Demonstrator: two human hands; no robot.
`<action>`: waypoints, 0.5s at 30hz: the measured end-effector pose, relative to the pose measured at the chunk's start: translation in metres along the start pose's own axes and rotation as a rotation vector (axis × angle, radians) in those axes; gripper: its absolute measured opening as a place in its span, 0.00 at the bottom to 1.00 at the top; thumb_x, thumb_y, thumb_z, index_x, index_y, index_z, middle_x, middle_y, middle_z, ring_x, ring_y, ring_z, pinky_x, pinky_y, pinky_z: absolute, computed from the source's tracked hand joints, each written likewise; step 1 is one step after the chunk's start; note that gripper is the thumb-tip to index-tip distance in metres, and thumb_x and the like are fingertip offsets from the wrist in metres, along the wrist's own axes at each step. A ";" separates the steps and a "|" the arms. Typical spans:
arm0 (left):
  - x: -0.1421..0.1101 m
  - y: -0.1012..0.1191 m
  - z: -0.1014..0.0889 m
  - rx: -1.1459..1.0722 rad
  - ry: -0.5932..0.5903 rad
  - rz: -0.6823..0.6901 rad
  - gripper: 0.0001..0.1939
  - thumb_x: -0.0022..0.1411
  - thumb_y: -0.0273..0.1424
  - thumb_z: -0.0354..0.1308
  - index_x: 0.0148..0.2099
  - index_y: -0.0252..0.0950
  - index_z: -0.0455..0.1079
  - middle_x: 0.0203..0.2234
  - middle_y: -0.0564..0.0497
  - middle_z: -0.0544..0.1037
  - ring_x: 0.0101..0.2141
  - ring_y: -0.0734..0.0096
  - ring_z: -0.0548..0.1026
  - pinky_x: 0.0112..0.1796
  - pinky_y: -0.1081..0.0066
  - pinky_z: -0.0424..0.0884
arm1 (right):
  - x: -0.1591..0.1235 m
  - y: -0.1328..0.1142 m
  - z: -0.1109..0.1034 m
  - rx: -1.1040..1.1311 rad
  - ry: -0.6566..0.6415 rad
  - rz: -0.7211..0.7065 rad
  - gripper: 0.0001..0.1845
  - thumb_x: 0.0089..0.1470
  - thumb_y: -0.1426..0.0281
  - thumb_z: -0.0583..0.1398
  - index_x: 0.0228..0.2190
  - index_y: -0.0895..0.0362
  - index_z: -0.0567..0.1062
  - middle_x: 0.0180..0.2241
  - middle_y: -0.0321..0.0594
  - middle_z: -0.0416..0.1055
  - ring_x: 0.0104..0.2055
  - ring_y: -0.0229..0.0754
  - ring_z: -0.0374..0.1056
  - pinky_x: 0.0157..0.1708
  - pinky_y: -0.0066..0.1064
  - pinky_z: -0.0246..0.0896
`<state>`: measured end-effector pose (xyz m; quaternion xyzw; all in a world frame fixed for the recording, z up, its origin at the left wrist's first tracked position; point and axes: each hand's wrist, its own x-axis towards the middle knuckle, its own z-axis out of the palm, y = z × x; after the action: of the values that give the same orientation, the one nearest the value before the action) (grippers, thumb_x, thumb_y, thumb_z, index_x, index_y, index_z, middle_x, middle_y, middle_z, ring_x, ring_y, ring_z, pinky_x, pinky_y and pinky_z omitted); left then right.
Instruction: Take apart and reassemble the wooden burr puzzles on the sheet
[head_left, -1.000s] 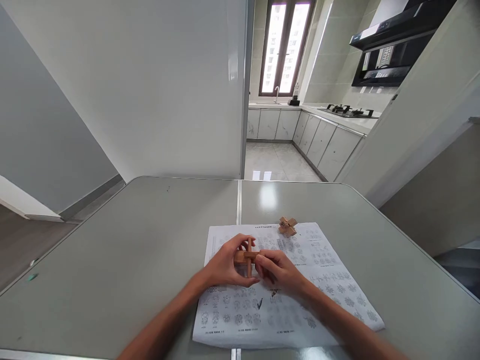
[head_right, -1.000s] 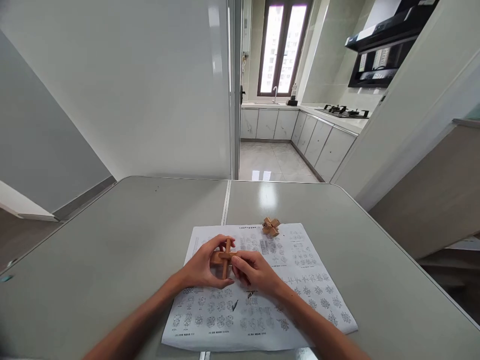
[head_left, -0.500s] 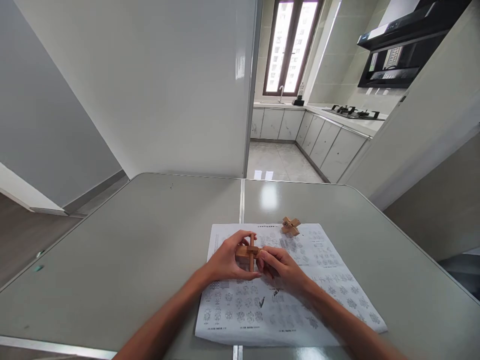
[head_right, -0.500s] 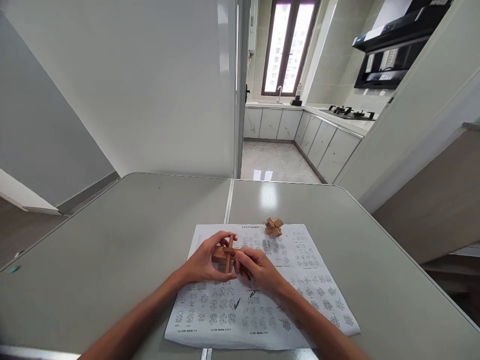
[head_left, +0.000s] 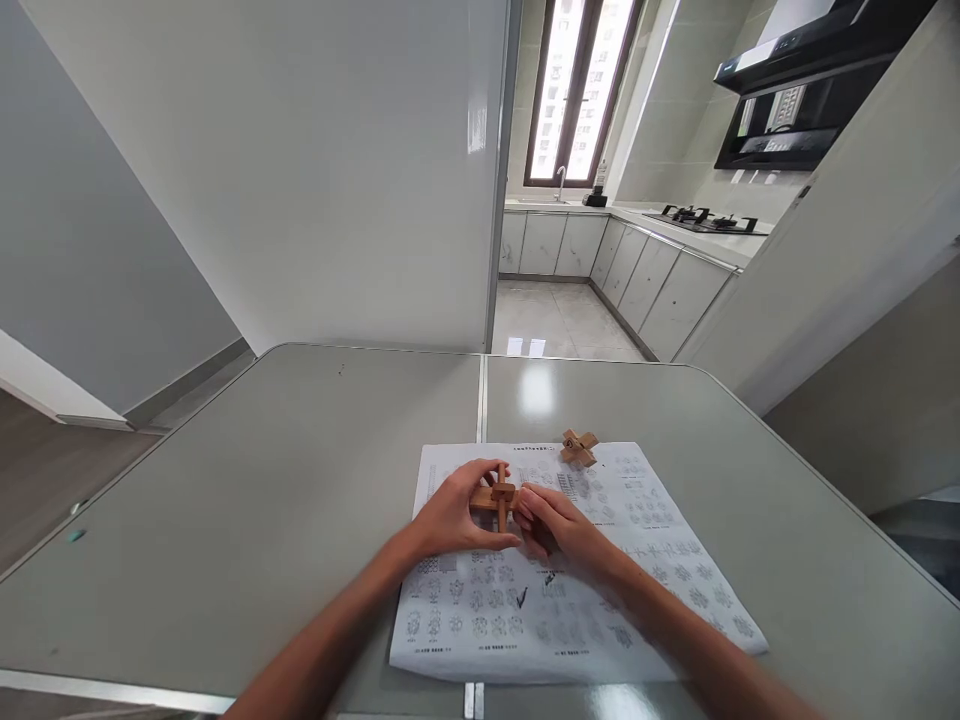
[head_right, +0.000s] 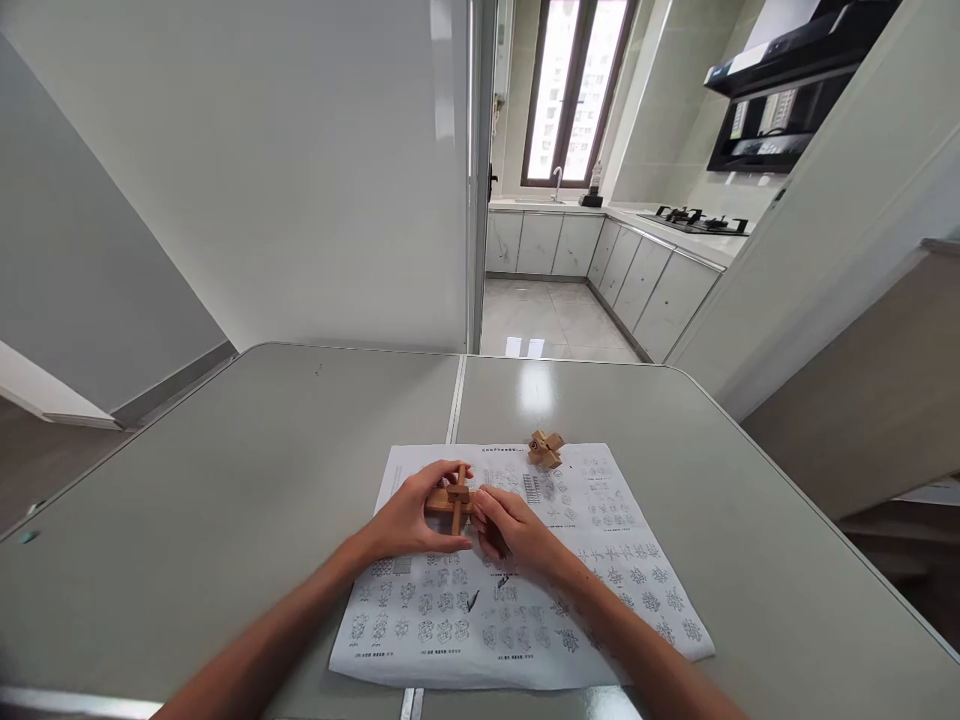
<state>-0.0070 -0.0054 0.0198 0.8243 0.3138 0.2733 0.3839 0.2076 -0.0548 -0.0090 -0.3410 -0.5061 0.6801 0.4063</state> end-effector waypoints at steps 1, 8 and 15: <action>0.000 -0.001 0.000 0.023 0.000 0.008 0.42 0.47 0.43 0.77 0.62 0.42 0.65 0.54 0.44 0.75 0.51 0.53 0.76 0.54 0.56 0.73 | 0.000 0.000 -0.001 -0.006 -0.003 0.000 0.25 0.68 0.48 0.55 0.28 0.54 0.63 0.23 0.28 0.59 0.17 0.32 0.58 0.19 0.28 0.49; 0.001 -0.002 0.000 0.136 -0.035 0.065 0.42 0.51 0.43 0.76 0.64 0.43 0.63 0.57 0.44 0.74 0.60 0.49 0.69 0.61 0.52 0.66 | 0.002 -0.003 -0.002 -0.022 -0.013 0.032 0.26 0.66 0.45 0.55 0.29 0.53 0.61 0.20 0.26 0.61 0.14 0.31 0.57 0.14 0.26 0.48; 0.002 0.000 -0.001 0.133 -0.023 0.028 0.38 0.49 0.43 0.76 0.58 0.42 0.66 0.54 0.44 0.75 0.56 0.50 0.72 0.58 0.54 0.69 | 0.002 -0.006 -0.001 0.007 -0.045 0.050 0.26 0.66 0.44 0.54 0.29 0.52 0.61 0.16 0.24 0.61 0.12 0.32 0.55 0.13 0.25 0.54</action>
<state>-0.0064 -0.0031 0.0209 0.8553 0.3154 0.2478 0.3281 0.2088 -0.0514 -0.0035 -0.3368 -0.5039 0.6992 0.3790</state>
